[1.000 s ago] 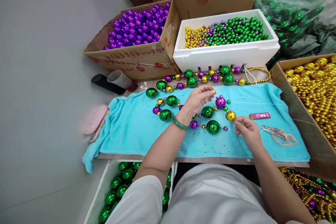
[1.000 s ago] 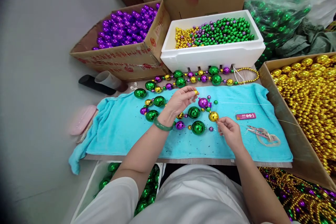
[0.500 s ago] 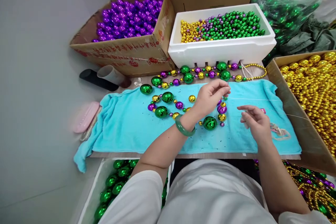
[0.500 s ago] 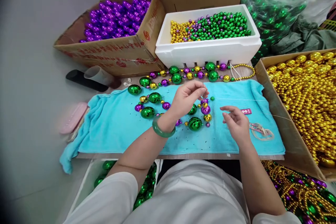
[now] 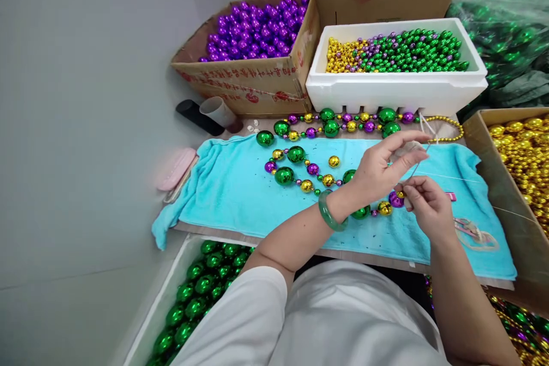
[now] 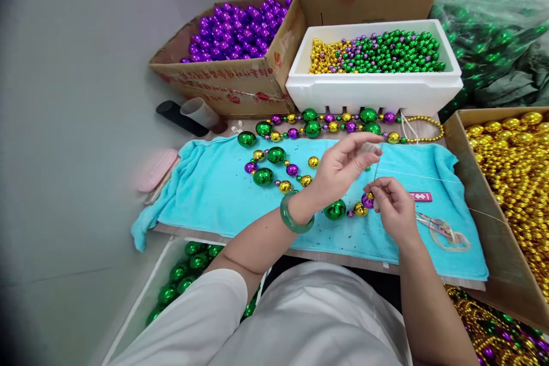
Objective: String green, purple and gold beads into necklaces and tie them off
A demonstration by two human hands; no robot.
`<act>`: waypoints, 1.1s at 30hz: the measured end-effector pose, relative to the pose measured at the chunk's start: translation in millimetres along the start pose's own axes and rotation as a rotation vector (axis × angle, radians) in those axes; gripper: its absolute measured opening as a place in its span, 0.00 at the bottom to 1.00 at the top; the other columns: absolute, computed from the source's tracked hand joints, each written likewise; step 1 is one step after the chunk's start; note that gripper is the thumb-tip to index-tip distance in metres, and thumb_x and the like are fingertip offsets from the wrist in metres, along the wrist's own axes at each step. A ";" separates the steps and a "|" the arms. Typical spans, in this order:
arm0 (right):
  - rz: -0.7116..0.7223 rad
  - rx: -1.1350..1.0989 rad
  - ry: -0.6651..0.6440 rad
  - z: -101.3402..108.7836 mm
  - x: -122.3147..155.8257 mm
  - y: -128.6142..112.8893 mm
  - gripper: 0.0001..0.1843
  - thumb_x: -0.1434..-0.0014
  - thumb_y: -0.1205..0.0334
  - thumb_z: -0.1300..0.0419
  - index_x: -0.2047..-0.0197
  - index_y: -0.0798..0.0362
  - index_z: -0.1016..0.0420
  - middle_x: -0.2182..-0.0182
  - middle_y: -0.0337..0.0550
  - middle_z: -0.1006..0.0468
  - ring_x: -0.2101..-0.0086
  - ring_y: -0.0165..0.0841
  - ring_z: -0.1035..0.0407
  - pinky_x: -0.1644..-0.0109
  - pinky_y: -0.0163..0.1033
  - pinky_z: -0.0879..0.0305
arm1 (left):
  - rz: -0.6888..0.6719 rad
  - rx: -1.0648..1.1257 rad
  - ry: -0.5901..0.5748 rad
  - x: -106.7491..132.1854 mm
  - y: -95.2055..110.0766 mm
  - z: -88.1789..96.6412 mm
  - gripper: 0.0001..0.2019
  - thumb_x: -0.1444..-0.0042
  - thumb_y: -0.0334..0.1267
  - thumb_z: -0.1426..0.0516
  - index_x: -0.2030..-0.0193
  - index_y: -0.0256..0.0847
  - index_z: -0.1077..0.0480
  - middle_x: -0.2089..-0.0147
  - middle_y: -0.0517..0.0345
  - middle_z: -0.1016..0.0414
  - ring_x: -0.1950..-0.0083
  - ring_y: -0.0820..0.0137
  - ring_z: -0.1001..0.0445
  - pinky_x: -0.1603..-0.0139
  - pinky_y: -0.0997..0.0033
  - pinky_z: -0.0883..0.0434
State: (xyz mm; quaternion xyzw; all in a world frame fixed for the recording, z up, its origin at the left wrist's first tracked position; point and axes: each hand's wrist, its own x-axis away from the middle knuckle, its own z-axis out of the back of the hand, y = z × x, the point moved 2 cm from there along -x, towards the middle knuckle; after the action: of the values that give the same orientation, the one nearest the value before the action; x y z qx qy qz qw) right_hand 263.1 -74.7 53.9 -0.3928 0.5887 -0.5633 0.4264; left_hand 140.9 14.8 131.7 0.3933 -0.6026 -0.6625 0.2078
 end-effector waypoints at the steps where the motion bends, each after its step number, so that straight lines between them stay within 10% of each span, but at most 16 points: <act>1: 0.005 -0.025 0.024 0.6 -1.1 -0.2 0.06 0.41 0.58 0.39 0.64 0.52 0.30 0.77 0.34 0.30 0.81 0.23 0.41 0.80 0.30 0.44 | 0.040 -0.050 -0.071 1.1 -8.4 0.7 0.21 0.42 0.45 0.41 0.43 0.44 0.33 0.49 0.51 0.27 0.50 0.66 0.27 0.49 0.67 0.31; 5: -0.011 -0.152 0.128 5.2 -5.7 -0.4 0.08 0.42 0.57 0.38 0.64 0.51 0.33 0.79 0.33 0.31 0.84 0.22 0.43 0.82 0.30 0.48 | 0.206 -0.293 -0.403 13.8 -49.1 -0.6 0.27 0.51 0.45 0.35 0.44 0.41 0.33 0.50 0.50 0.27 0.49 0.63 0.28 0.49 0.66 0.33; 10: -0.079 -0.190 0.115 10.8 -10.1 2.0 0.12 0.44 0.55 0.38 0.63 0.50 0.35 0.75 0.35 0.26 0.85 0.21 0.45 0.83 0.29 0.53 | 0.227 -0.461 -0.422 28.3 -72.1 -3.4 0.12 0.45 0.43 0.40 0.57 0.39 0.29 0.57 0.54 0.26 0.56 0.68 0.29 0.55 0.70 0.33; 22: -0.240 -0.345 0.103 8.2 -15.0 7.4 0.16 0.50 0.51 0.36 0.65 0.49 0.37 0.81 0.31 0.37 0.82 0.25 0.41 0.80 0.31 0.46 | 0.335 -0.572 -0.567 45.7 -67.4 22.3 0.15 0.47 0.47 0.42 0.56 0.41 0.30 0.67 0.59 0.28 0.67 0.69 0.32 0.68 0.72 0.39; 33: -0.136 -0.419 0.365 54.0 -24.7 0.1 0.15 0.57 0.58 0.31 0.69 0.52 0.32 0.82 0.32 0.36 0.80 0.24 0.41 0.80 0.29 0.44 | 0.497 -1.148 -0.609 79.5 -41.7 64.5 0.06 0.48 0.39 0.43 0.65 0.41 0.29 0.69 0.51 0.26 0.66 0.60 0.28 0.68 0.68 0.40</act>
State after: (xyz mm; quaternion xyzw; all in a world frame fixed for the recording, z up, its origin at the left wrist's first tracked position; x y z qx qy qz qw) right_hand 322.2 -69.1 55.2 -0.4030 0.7315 -0.5183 0.1840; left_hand 51.4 4.0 67.8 -0.1318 -0.2607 -0.8900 0.3502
